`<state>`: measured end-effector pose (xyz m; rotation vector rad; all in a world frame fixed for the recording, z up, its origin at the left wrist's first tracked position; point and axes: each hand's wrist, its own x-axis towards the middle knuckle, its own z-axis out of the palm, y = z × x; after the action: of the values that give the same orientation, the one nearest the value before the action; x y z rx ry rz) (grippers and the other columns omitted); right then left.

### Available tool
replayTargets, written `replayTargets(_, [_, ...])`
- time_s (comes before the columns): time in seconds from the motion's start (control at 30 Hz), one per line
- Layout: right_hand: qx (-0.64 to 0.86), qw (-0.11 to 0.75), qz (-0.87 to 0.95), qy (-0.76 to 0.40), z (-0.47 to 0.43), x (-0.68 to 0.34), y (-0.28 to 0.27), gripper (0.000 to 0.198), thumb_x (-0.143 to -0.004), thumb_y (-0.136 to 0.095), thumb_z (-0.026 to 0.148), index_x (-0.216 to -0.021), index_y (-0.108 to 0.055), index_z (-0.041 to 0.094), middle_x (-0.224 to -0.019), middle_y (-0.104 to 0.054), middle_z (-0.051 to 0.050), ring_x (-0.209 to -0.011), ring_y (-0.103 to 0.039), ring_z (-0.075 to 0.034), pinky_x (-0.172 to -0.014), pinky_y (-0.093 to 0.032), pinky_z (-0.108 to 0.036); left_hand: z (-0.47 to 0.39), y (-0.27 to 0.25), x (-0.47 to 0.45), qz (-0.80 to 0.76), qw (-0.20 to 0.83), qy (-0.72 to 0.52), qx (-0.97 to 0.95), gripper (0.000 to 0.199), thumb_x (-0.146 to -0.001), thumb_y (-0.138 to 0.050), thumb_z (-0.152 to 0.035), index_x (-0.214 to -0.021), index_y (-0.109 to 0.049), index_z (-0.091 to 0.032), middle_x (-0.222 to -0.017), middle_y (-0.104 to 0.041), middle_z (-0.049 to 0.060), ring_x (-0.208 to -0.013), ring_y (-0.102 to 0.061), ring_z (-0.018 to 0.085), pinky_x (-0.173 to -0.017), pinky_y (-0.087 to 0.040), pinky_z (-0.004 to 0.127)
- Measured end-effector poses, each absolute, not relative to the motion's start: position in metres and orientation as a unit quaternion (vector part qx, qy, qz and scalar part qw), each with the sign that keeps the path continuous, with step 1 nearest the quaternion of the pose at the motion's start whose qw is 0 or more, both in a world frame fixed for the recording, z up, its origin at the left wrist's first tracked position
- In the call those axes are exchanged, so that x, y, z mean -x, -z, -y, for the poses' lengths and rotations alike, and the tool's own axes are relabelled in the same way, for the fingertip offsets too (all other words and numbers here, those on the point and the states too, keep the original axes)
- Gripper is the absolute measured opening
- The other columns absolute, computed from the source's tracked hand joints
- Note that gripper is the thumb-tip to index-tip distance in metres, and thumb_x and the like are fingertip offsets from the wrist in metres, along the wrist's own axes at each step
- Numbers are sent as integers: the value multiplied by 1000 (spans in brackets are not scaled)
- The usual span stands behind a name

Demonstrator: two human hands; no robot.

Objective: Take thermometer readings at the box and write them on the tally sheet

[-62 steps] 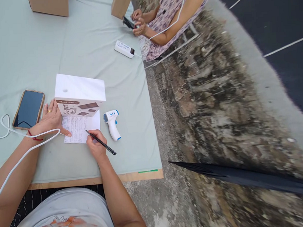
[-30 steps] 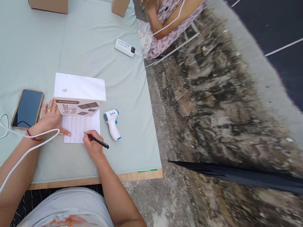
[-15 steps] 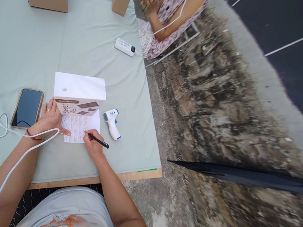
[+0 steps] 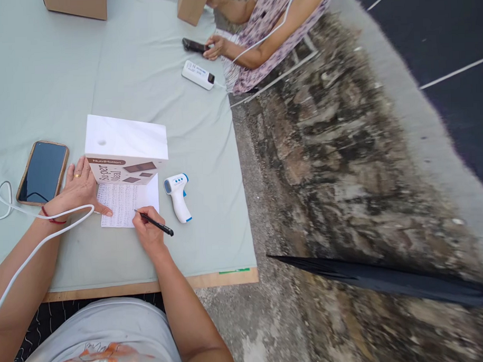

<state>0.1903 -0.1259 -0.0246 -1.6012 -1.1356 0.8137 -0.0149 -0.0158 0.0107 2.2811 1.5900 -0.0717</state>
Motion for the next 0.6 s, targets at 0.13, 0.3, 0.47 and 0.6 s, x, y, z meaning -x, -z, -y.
replayTargets(0.13, [658,495,457,-335,126,-191,27,15,-75,-58,37,-72,-61,23,-63,-59,3,-57,-49,-14,-57,-44,-28,16,-11,15,-559,180,25,-809,167,-48,-82,-83,-165,4,-1,-170,3,35,-159,4,52,-127,-1,65])
replayTargets(0.3, [660,503,447,-334,126,-190,28,16,-76,-58,38,-72,-62,22,-62,-58,3,-58,-49,-14,-57,-43,-28,15,-9,16,-559,178,23,-809,166,-48,-81,-85,-165,4,-3,-170,2,34,-159,3,52,-127,-2,65])
replayTargets(0.47, [663,499,446,-336,127,-189,27,15,-75,-59,37,-71,-61,23,-62,-58,3,-58,-49,-14,-57,-44,-29,15,-9,16,-558,175,24,-811,165,-50,-79,-87,-165,3,-1,-170,1,34,-159,3,52,-127,-3,66])
replayTargets(0.6, [666,505,434,-337,127,-189,28,16,-75,-59,38,-72,-61,22,-62,-58,3,-58,-49,-14,-59,-44,-29,16,-11,16,-556,180,25,-811,166,-49,-80,-86,-165,3,0,-170,3,34,-159,5,52,-127,-2,65])
